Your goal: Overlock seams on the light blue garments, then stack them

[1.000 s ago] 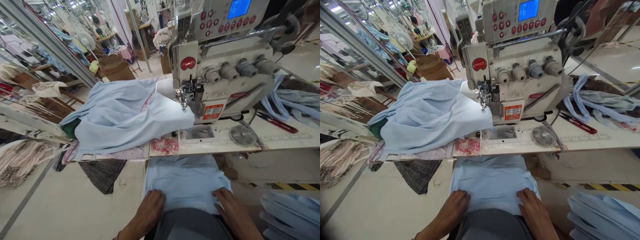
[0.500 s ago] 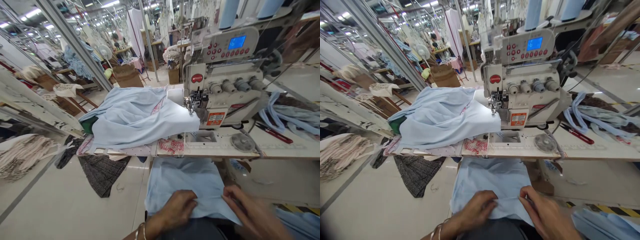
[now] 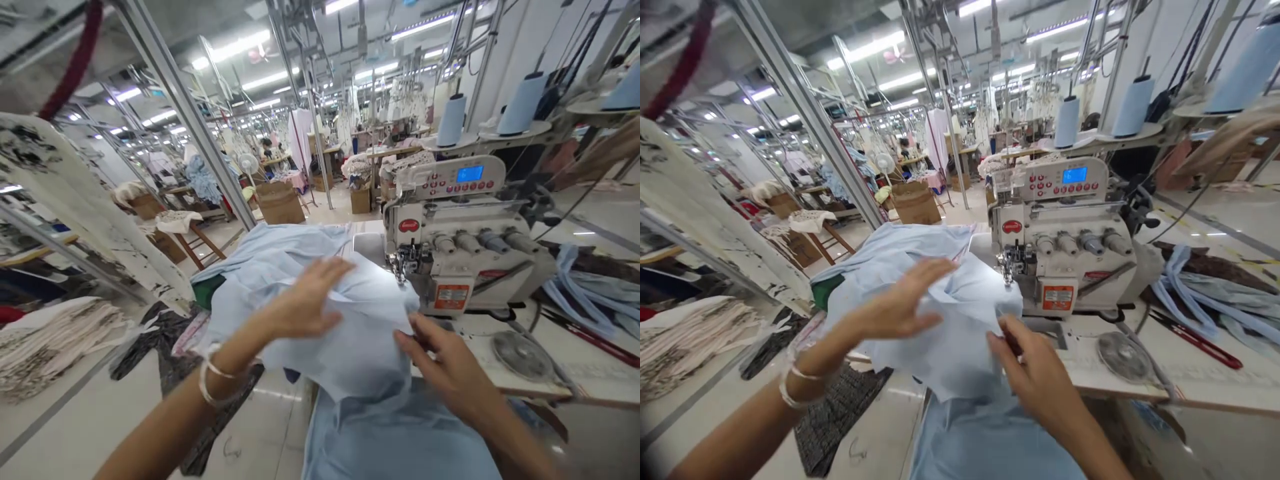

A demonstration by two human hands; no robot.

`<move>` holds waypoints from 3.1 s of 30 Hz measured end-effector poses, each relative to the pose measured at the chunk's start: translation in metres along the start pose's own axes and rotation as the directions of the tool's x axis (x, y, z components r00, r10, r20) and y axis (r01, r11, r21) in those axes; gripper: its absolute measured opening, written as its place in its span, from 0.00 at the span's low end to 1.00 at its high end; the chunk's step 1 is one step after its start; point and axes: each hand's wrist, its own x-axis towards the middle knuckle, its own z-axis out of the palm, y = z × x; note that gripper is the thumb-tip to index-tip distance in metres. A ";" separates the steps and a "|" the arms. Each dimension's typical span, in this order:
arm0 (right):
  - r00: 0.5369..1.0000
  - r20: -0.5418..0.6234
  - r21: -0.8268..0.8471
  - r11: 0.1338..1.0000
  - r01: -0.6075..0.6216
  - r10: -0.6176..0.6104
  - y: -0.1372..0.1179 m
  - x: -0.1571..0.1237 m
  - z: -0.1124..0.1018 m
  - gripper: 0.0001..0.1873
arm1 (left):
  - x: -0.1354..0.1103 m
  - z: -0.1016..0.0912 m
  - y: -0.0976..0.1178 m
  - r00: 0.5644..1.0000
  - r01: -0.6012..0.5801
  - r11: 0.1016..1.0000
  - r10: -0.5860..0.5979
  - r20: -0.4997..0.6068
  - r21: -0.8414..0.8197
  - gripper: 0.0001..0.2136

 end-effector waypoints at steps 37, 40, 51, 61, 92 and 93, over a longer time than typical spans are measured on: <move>0.834 -0.512 0.265 0.961 -0.075 0.206 0.027 0.008 0.041 0.23 | 0.058 0.063 0.049 0.993 0.091 0.947 -0.108 -0.039 -0.308 0.07; 0.854 -0.447 0.383 0.919 -0.088 0.268 0.027 0.010 0.047 0.17 | 0.064 0.066 0.045 0.979 0.134 0.979 -0.154 -0.131 -0.153 0.04; 0.854 -0.473 0.357 0.933 -0.039 0.216 0.051 0.020 0.050 0.15 | 0.079 0.082 0.042 0.964 0.028 0.994 -0.055 -0.259 -0.107 0.09; 0.901 -0.427 0.236 0.971 0.031 0.075 0.053 0.016 0.040 0.15 | 0.076 0.076 0.036 0.913 0.250 0.864 -0.361 -0.191 -0.438 0.05; 0.810 -0.219 0.842 0.525 -0.126 0.545 0.036 0.021 0.079 0.18 | 0.054 0.091 0.045 0.928 -0.016 0.935 0.145 -0.342 0.354 0.11; 0.812 -0.206 0.858 0.500 -0.118 0.546 0.035 0.020 0.079 0.19 | 0.052 0.096 0.049 0.927 -0.025 0.920 0.167 -0.335 0.390 0.12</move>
